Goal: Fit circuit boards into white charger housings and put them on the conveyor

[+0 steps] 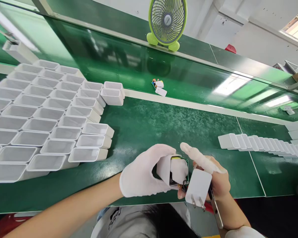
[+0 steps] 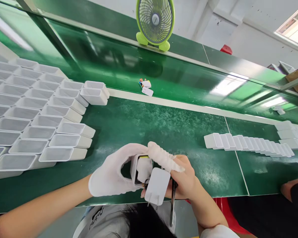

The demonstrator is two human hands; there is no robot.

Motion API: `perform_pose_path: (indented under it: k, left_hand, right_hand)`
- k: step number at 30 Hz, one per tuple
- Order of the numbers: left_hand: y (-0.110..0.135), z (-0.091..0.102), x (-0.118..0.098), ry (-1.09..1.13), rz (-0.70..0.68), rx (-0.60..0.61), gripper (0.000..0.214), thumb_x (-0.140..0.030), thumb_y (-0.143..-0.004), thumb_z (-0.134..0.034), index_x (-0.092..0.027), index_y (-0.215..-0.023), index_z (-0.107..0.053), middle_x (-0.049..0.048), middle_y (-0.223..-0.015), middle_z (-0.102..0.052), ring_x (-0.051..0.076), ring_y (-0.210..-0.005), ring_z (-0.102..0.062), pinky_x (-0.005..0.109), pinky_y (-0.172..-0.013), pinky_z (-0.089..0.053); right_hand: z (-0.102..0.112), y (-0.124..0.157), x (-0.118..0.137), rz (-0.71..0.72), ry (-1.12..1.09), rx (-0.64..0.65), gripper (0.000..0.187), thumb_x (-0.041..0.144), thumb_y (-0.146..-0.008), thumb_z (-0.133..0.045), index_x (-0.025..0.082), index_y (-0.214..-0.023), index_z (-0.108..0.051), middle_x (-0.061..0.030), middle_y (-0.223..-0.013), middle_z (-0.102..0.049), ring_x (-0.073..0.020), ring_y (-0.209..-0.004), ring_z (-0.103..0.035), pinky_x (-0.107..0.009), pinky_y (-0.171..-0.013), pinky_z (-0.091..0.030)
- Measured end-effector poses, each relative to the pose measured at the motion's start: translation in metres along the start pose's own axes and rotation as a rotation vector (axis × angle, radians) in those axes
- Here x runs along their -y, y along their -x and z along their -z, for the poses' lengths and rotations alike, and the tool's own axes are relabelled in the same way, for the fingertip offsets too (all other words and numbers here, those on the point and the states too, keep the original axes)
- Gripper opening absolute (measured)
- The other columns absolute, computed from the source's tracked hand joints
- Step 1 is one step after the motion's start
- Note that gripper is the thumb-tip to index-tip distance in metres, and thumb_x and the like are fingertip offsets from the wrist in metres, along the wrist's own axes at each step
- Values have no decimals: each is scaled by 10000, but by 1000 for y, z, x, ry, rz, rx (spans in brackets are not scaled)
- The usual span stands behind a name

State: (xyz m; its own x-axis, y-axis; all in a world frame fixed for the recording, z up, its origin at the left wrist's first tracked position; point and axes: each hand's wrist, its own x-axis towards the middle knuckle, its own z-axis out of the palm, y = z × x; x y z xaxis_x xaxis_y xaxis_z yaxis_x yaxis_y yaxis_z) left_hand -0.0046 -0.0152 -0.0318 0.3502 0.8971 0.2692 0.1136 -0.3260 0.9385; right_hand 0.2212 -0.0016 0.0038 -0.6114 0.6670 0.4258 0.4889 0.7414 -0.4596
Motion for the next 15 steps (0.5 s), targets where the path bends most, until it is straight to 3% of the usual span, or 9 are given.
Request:
perform_pose_path:
  k: [4,7,10,12,15]
  left_hand:
    - [1,1,-1,22,-60,-19,704,-203,-644,-883,-269,-1262,-552,61,-1202,-717,236,-1025,-748,318,-866,-623]
    - [-1,2,-4,16,-59,-30,680,-238,-633,-896,-252,-1232,-575,71,-1179,-731,239,-988,-757,335,-871,-628]
    - [-2,2,-6,5,-10,-29,647,-249,-623,-902,-246,-1199,-608,72,-1164,-746,246,-972,-760,347,-866,-635]
    - [-2,2,-5,5,14,-27,644,-252,-621,-900,-247,-1202,-621,73,-1177,-749,256,-999,-756,355,-875,-635]
    - [-1,1,-4,-4,24,-31,663,-273,-630,-896,-245,-1233,-620,75,-1212,-739,264,-1036,-748,362,-900,-627]
  right_hand:
    - [-5,1,5,106,37,-183,555,366,-1022,-551,235,-1553,-457,-49,-824,-750,-201,-598,-609,-330,-508,-477]
    - [-9,5,5,130,61,-214,518,348,-996,-583,235,-1496,-517,-95,-1047,-778,-209,-615,-618,-346,-493,-467]
    - [-9,11,0,146,142,-232,206,307,-955,-607,258,-1144,-675,-66,-824,-745,-226,-575,-602,-376,-513,-482]
    - [-9,15,-5,215,194,-238,54,313,-919,-647,259,-920,-652,-42,-662,-668,-233,-548,-592,-392,-514,-493]
    - [-9,15,-10,316,225,-184,226,413,-927,-650,244,-780,-621,-49,-604,-627,-229,-534,-596,-388,-489,-486]
